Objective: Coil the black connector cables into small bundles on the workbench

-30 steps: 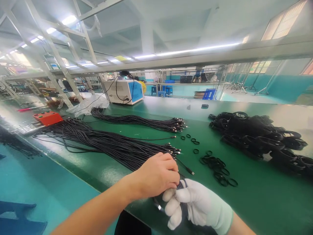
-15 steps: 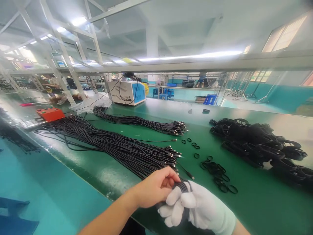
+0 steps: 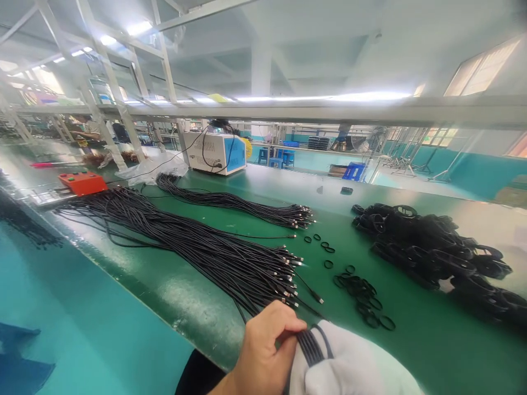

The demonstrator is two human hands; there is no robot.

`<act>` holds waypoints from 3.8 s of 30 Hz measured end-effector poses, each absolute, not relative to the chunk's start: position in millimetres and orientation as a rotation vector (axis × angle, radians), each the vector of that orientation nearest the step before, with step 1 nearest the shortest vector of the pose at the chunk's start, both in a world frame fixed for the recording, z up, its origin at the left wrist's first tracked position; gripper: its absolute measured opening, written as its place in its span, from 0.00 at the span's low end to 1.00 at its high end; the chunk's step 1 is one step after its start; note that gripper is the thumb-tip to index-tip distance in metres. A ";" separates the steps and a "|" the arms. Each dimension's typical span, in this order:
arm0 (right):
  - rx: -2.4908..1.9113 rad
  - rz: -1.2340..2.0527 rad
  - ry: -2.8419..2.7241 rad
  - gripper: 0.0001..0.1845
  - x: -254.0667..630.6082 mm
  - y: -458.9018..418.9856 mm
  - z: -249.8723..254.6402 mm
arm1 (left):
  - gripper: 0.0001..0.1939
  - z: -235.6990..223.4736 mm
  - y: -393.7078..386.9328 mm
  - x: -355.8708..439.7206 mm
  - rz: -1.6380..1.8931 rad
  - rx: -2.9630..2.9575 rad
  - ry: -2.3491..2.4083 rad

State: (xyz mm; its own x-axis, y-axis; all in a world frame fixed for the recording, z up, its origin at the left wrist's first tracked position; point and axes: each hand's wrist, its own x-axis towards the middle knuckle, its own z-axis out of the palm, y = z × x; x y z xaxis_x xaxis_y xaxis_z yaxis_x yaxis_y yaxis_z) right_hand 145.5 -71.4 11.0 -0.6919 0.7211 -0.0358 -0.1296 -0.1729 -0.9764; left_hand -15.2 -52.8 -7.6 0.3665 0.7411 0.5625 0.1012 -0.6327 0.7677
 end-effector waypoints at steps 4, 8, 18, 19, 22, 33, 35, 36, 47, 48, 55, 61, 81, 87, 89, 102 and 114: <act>-0.743 1.912 -1.555 0.17 159.1 -75.0 26.5 | 0.17 11.1 -51.4 -14.8 1.058 2.093 0.654; -0.812 1.873 -1.577 0.16 162.7 -78.8 41.2 | 0.15 23.9 -50.3 -14.2 1.028 2.205 0.595; -1.066 1.636 -1.516 0.27 172.7 -95.5 49.9 | 0.13 27.9 -46.2 -14.3 1.046 2.122 0.565; -1.146 1.554 -1.481 0.28 177.8 -96.7 49.7 | 0.13 30.2 -45.8 -15.4 1.023 2.106 0.592; -1.388 1.285 -1.420 0.30 184.1 -97.1 45.7 | 0.13 36.5 -43.9 -18.6 0.961 2.103 0.626; -1.208 1.463 -1.596 0.36 140.1 -68.8 39.3 | 0.12 36.5 -36.5 -22.0 0.943 1.994 0.676; -1.110 1.526 -1.537 0.32 137.8 -65.4 38.3 | 0.14 36.7 -36.6 -21.4 0.941 2.012 0.708; -1.071 1.577 -1.486 0.30 137.1 -64.0 37.5 | 0.15 37.1 -37.0 -20.8 0.937 2.026 0.737; -0.690 1.998 -1.047 0.19 147.8 -57.5 8.3 | 0.10 35.2 -25.0 -9.9 0.673 1.660 1.089; -0.711 1.990 -1.044 0.19 148.7 -57.4 6.3 | 0.11 33.3 -24.1 -9.1 0.647 1.580 1.067; -0.791 1.950 -1.051 0.20 141.3 -59.0 -4.0 | 0.11 28.1 -24.0 -5.8 0.603 1.747 1.194; -0.775 1.976 -0.998 0.17 133.8 -59.4 -1.7 | 0.10 32.6 -9.2 -8.4 0.446 1.846 1.166; -0.771 2.013 -0.844 0.14 148.1 -63.9 -10.4 | 0.12 21.9 -27.6 -18.1 0.622 1.955 1.000; -0.848 2.026 -0.878 0.14 141.4 -64.4 -17.5 | 0.16 12.2 -17.4 -1.3 0.702 2.082 0.937; -0.827 2.026 -0.892 0.15 139.9 -62.8 -19.9 | 0.16 6.7 -19.4 3.1 0.744 2.070 0.968; -0.727 1.906 -0.786 0.17 172.2 -57.4 -6.1 | 0.04 27.1 71.7 40.5 0.415 2.226 0.966; -1.182 1.442 -0.713 0.20 178.8 -41.9 10.8 | 0.05 10.5 86.9 87.5 0.387 1.964 0.891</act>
